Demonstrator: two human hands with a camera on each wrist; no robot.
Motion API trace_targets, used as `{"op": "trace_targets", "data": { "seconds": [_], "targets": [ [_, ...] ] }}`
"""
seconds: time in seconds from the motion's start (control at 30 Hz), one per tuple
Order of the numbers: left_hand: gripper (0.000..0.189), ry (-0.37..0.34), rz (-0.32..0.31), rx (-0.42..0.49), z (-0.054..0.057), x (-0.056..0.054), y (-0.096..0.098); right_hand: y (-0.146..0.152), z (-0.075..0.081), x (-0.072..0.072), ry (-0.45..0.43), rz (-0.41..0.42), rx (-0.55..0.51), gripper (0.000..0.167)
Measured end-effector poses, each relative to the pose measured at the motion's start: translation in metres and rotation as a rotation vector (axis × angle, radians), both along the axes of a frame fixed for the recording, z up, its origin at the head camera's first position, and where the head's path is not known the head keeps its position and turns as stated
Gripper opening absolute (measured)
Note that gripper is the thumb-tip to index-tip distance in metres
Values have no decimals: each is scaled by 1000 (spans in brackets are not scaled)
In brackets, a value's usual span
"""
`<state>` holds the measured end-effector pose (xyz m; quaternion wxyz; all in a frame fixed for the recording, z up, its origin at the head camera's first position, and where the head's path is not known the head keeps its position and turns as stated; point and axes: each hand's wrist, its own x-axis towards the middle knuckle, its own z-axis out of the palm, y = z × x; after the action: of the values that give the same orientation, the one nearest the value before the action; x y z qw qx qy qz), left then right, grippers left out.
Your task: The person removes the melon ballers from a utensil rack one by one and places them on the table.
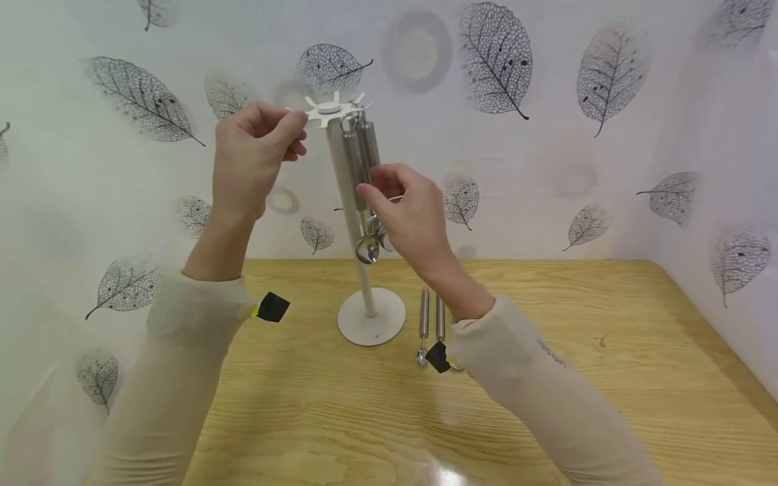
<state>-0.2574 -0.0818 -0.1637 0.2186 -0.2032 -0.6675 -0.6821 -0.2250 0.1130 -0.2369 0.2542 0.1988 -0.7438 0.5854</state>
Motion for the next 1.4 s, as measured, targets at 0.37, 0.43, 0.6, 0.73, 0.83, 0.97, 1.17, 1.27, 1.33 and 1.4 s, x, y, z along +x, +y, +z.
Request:
{"op": "trace_targets", "data": {
  "seconds": [0.37, 0.43, 0.6, 0.73, 0.83, 0.97, 1.17, 1.27, 1.33, 1.4],
  "targets": [
    [8, -45, 8, -27, 3, -2, -5, -12, 1, -4, -20, -26, -33, 24],
    [9, -51, 9, -27, 3, -2, -5, -14, 1, -4, -26, -30, -28, 24],
    [9, -59, 7, -35, 3, -1, -6, -20, 3, -6, -58, -34, -27, 25],
    [10, -59, 5, -44, 4, -1, -6, -23, 2, -8, -108, -9, -27, 29],
    [10, -57, 5, -43, 4, -1, -7, -25, 1, -8, -131, 2, 2, 32],
    [10, -58, 2, -38, 4, -1, -7, -25, 0, -7, -117, -9, 65, 34],
    [10, -64, -9, -29, 4, -1, -7, -23, 1, -5, -67, 2, 65, 32],
    [9, -65, -8, -30, 4, -1, -8, -20, 2, -4, -50, 13, 48, 29],
    [9, -67, -5, -36, 4, -1, -8, -18, 4, -1, -45, 20, 36, 28],
    [9, -72, 0, -44, 5, -1, -9, -16, 6, 1, -39, 28, 30, 27]
  ]
}}
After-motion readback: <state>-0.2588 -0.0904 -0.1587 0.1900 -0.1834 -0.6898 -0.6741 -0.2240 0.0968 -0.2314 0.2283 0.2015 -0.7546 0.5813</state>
